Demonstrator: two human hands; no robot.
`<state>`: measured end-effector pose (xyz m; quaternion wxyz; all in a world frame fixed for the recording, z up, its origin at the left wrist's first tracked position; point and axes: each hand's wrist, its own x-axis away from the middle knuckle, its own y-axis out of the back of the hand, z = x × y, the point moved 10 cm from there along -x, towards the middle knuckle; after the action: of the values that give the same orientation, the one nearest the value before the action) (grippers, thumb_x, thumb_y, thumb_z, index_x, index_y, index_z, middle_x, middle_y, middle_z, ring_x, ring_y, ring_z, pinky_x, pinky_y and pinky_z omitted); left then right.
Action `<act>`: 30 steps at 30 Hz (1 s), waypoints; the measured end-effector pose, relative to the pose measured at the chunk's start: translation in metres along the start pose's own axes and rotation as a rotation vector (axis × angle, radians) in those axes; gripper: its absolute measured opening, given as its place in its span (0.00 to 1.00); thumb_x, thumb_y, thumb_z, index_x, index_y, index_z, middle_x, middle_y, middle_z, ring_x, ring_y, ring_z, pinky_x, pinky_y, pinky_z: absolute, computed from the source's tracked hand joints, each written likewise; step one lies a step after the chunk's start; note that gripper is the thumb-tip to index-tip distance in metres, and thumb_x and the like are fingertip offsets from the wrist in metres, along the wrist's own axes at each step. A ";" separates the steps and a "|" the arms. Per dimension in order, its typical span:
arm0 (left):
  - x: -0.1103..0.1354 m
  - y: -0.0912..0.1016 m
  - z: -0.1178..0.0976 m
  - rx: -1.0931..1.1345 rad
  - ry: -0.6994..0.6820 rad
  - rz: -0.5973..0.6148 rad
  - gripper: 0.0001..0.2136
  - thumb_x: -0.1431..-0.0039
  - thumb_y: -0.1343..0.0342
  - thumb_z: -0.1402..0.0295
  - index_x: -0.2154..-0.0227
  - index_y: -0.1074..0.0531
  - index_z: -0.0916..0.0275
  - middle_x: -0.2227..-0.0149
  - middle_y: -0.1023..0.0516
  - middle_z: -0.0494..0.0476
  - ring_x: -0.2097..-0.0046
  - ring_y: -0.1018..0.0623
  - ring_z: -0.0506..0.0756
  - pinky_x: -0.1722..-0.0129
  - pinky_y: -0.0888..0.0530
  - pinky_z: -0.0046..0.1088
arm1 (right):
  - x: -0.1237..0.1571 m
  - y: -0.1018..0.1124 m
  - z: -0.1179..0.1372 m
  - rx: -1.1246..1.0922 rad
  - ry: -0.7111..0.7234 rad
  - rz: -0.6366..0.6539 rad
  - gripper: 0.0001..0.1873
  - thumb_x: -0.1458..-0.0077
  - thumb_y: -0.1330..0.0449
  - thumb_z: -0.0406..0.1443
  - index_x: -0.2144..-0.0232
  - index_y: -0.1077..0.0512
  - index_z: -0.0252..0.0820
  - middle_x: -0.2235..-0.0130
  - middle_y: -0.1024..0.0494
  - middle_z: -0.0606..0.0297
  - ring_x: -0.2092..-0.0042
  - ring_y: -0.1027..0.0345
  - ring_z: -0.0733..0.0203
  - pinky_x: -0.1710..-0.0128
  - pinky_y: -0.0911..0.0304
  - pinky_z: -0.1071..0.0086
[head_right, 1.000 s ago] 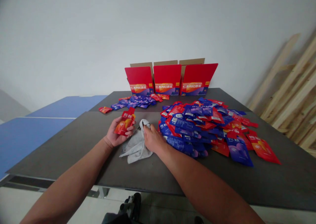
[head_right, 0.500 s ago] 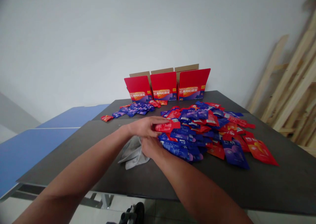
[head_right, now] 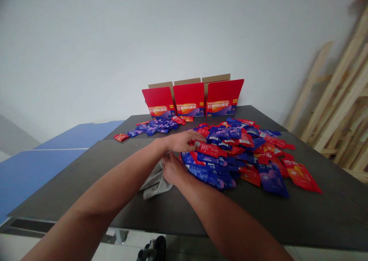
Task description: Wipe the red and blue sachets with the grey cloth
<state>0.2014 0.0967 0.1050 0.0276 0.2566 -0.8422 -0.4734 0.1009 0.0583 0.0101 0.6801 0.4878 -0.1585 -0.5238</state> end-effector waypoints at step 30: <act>0.197 0.131 0.313 -0.443 1.089 -0.640 0.38 0.51 0.39 0.52 0.40 0.42 0.67 0.44 0.31 0.74 0.43 0.31 0.69 0.46 0.35 0.43 | 0.009 0.004 -0.002 -0.016 -0.046 0.011 0.19 0.37 0.54 0.33 0.45 0.36 0.43 0.53 0.33 0.57 0.53 0.35 0.57 0.52 0.40 0.66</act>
<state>-0.1128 0.3069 -0.0001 0.3591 0.6844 -0.4730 -0.4229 0.1087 0.0516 0.0100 0.6831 0.4691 -0.1727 -0.5324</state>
